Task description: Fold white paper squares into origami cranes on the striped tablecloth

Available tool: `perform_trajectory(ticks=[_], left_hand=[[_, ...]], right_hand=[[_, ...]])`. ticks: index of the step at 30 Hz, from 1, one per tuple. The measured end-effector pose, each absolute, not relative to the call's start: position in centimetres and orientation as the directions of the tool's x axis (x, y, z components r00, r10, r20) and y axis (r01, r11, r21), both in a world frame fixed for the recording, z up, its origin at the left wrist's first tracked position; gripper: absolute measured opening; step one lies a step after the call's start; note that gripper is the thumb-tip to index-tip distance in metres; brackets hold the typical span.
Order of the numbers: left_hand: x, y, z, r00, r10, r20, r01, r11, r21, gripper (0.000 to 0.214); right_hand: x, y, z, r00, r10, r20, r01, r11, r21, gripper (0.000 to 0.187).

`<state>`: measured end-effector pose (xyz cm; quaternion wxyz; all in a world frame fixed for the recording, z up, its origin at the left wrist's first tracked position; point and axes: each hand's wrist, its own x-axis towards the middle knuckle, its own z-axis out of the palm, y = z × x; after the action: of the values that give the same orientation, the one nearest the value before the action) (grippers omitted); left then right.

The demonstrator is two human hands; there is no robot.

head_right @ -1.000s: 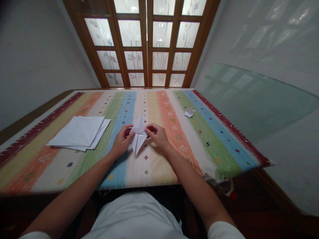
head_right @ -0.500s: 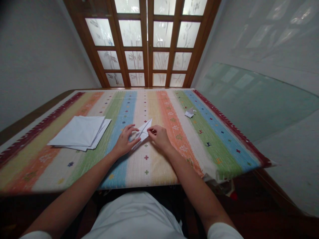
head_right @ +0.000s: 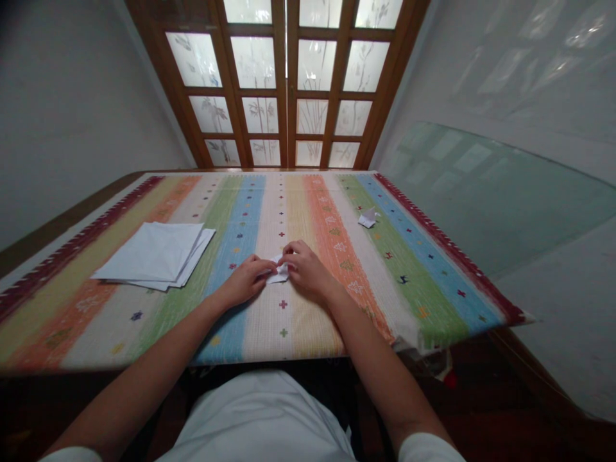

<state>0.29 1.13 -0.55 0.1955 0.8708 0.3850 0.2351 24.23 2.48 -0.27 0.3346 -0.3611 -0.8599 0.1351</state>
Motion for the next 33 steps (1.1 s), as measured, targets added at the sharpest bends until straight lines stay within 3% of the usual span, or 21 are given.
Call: perform_trajectory(ticks=[5,8,12,18,24,33], left_hand=[[0.2,1.4,-0.9,0.614,0.738,0.279,0.541,-0.651,0.532,0.035],[-0.1,1.4,-0.8,0.631,0.722,0.283,0.516,-0.664,0.542,0.025],[-0.4,1.2,-0.2,0.643,0.718,0.268,0.504,-0.659,0.558,0.004],[-0.5,1.5,0.0,0.61,0.76,0.223,0.542,-0.606,0.582,0.011],[-0.4,1.9,-0.2,0.565,0.793,0.227,0.612,-0.588,0.529,0.019],[-0.5,1.9,0.0,0.448,0.871,0.205,0.703,-0.484,0.521,0.012]], right_hand=[[24.3,2.4,0.3,-0.652,0.709,0.269,0.472,0.657,-0.588,0.007],[24.5,2.5,0.4,-0.653,0.731,0.197,0.492,0.607,-0.624,0.012],[24.6,2.6,0.4,-0.64,0.743,0.193,0.489,0.588,-0.644,0.003],[24.4,2.8,0.2,-0.594,0.779,0.201,0.549,0.575,-0.607,0.012],[23.9,3.0,-0.5,-0.485,0.832,0.269,0.59,0.539,-0.602,0.014],[23.5,3.7,-1.4,-0.608,0.747,0.267,0.545,0.638,-0.543,0.025]])
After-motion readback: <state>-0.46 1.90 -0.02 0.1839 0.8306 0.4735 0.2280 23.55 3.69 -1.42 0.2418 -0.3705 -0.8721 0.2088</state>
